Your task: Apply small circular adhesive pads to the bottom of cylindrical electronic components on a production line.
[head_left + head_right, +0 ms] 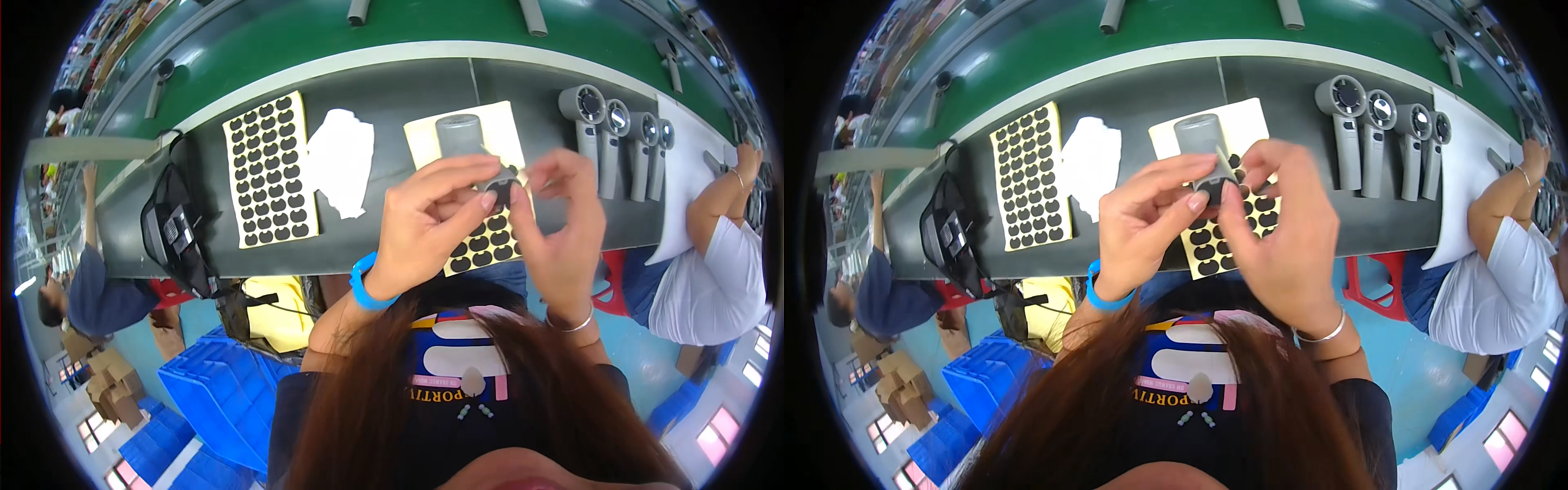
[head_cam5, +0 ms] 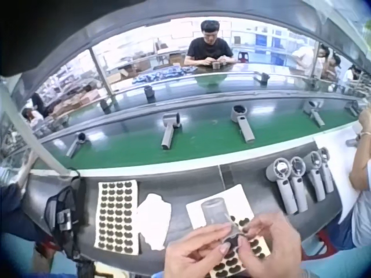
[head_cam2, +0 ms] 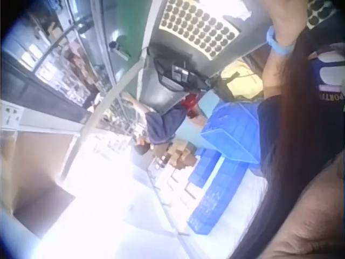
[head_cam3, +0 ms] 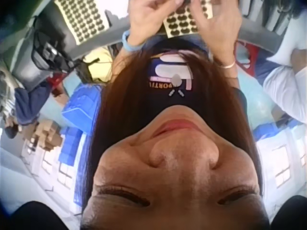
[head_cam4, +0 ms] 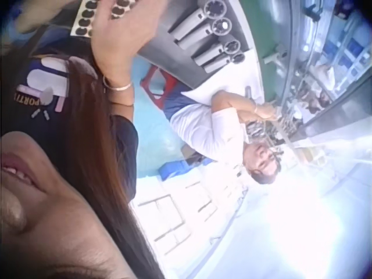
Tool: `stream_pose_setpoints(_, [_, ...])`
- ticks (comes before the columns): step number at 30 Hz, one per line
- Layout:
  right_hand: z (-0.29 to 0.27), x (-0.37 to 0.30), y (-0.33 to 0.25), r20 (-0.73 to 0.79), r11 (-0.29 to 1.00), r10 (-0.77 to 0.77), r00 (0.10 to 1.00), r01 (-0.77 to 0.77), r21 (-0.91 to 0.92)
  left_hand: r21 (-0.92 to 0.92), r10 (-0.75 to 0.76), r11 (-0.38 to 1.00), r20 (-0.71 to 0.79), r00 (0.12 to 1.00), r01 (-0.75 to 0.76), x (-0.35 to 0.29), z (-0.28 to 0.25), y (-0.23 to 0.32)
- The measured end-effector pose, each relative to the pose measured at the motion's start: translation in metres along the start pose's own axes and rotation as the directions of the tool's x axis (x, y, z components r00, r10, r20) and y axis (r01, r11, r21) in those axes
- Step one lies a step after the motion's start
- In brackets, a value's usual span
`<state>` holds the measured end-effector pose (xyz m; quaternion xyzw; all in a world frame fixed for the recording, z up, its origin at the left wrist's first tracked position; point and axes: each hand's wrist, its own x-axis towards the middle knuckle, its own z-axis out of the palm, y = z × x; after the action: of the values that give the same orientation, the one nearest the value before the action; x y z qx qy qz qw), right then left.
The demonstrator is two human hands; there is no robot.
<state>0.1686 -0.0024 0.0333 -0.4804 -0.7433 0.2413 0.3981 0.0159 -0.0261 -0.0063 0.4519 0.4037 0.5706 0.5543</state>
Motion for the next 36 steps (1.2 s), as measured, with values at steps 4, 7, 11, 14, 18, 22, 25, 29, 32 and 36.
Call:
stream_pose_setpoints(4, [-0.013,0.014,0.017,0.101,0.968,0.155,0.983,-0.172,0.184,-0.112,-0.034,0.993,-0.012,0.999,0.033,0.010,-0.005,0.012])
stream_pose_setpoints(7, [0.015,0.021,0.022,0.311,0.949,0.028,0.950,-0.123,0.289,-0.070,0.019,0.997,-0.022,1.000,-0.020,0.011,-0.020,0.016])
stream_pose_setpoints(11, [0.050,0.019,0.049,0.297,0.968,-0.217,0.930,0.167,0.186,-0.194,-0.057,0.979,0.059,0.997,0.068,0.008,-0.016,0.011])
stream_pose_setpoints(14, [0.045,0.022,0.034,0.499,0.960,0.152,0.853,-0.247,0.129,-0.212,-0.042,0.975,0.099,0.994,0.062,0.018,-0.020,0.012])
stream_pose_setpoints(18, [0.053,0.047,0.028,0.513,0.995,-0.053,0.857,0.002,0.100,-0.119,-0.005,0.993,-0.011,1.000,0.004,0.027,-0.031,0.025])
stream_pose_setpoints(22, [0.071,0.105,0.023,0.420,0.854,-0.506,0.753,0.507,0.117,-0.167,0.103,0.976,-0.203,0.974,-0.138,0.046,-0.050,0.032])
stream_pose_setpoints(25, [0.098,0.173,0.044,0.509,0.823,-0.475,0.718,0.567,-0.031,-0.150,0.103,0.977,-0.305,0.947,-0.154,0.087,-0.096,0.023])
stream_pose_setpoints(29, [0.138,0.265,0.135,0.492,0.687,-0.496,0.715,0.670,-0.281,0.570,0.320,0.819,-0.358,0.877,-0.066,0.136,-0.185,-0.024])
stream_pose_setpoints(32, [0.138,0.301,0.190,0.466,0.556,-0.425,0.776,0.630,-0.542,0.768,0.320,0.636,-0.350,0.880,0.074,0.167,-0.192,-0.019])
stream_pose_setpoints(36, [0.139,0.259,0.143,0.339,0.608,-0.395,0.854,0.519,-0.601,0.827,0.471,0.536,-0.129,0.873,-0.167,0.198,-0.151,-0.016])
